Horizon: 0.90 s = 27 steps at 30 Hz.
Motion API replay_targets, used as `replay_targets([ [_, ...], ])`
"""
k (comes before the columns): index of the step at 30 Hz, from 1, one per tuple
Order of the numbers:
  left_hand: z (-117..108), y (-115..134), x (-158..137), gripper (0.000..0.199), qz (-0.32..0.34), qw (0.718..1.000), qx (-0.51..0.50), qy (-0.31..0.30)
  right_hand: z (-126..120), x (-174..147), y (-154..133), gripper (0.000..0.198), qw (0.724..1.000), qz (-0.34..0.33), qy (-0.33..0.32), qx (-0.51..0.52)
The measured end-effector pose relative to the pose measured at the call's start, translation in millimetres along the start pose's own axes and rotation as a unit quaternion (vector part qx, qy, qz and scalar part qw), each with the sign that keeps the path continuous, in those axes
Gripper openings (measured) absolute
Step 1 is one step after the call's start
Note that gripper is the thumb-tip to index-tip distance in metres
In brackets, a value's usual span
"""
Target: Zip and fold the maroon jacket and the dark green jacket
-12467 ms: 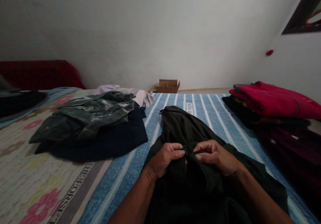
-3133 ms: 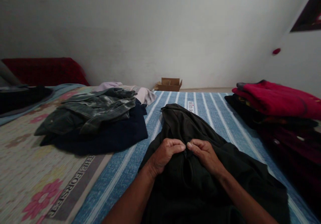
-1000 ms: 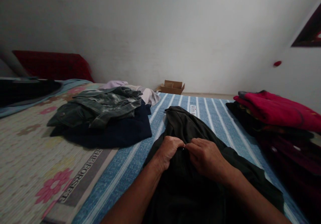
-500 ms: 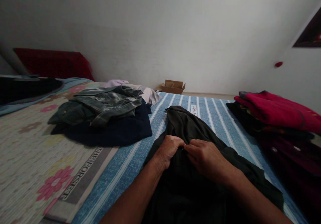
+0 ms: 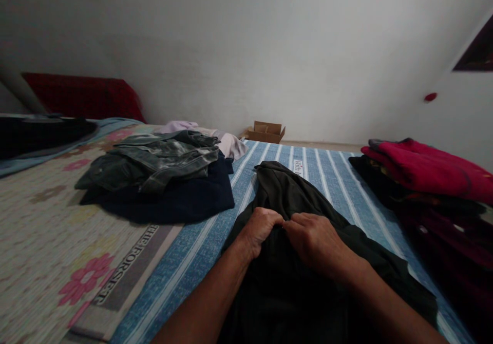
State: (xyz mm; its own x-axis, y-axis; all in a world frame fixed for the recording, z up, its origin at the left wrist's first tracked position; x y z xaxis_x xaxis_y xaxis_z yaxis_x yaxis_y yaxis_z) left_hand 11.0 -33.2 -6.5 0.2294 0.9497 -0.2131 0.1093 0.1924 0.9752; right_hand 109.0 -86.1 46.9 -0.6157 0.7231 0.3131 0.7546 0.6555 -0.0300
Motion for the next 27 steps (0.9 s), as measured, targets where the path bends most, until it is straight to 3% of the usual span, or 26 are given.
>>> replay_targets([
  [9,4.2,-5.8,0.8,0.01,-0.011,0.999,-0.028,-0.034,8.8,-0.8,5.6,0.021,0.994,-0.012,-0.069,0.085],
  [15,7.4,-11.0,1.0,0.01,-0.032,0.998,-0.028,-0.046,9.0,-2.0,7.1,0.024,0.991,-0.017,-0.086,0.106],
  [21,9.8,-9.8,-0.6,0.01,-0.034,0.997,-0.052,-0.053,5.5,-2.7,11.2,0.02,0.976,0.0,-0.08,0.205],
  [27,8.9,-4.9,-3.1,0.014,-0.056,0.987,-0.033,-0.149,5.4,-9.5,13.6,0.019,0.97,0.022,-0.046,0.239],
])
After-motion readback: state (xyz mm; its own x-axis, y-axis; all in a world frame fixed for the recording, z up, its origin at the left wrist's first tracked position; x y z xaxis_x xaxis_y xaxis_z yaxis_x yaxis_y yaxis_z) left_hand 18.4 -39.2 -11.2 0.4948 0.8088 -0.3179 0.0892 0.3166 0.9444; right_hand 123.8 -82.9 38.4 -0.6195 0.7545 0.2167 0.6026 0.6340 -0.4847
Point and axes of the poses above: each hand's wrist, its own x-axis towards the middle knuckle, its own z-axis out of the palm, y = z × x, the point moved 6 cm from there along x, towards the middle knuckle
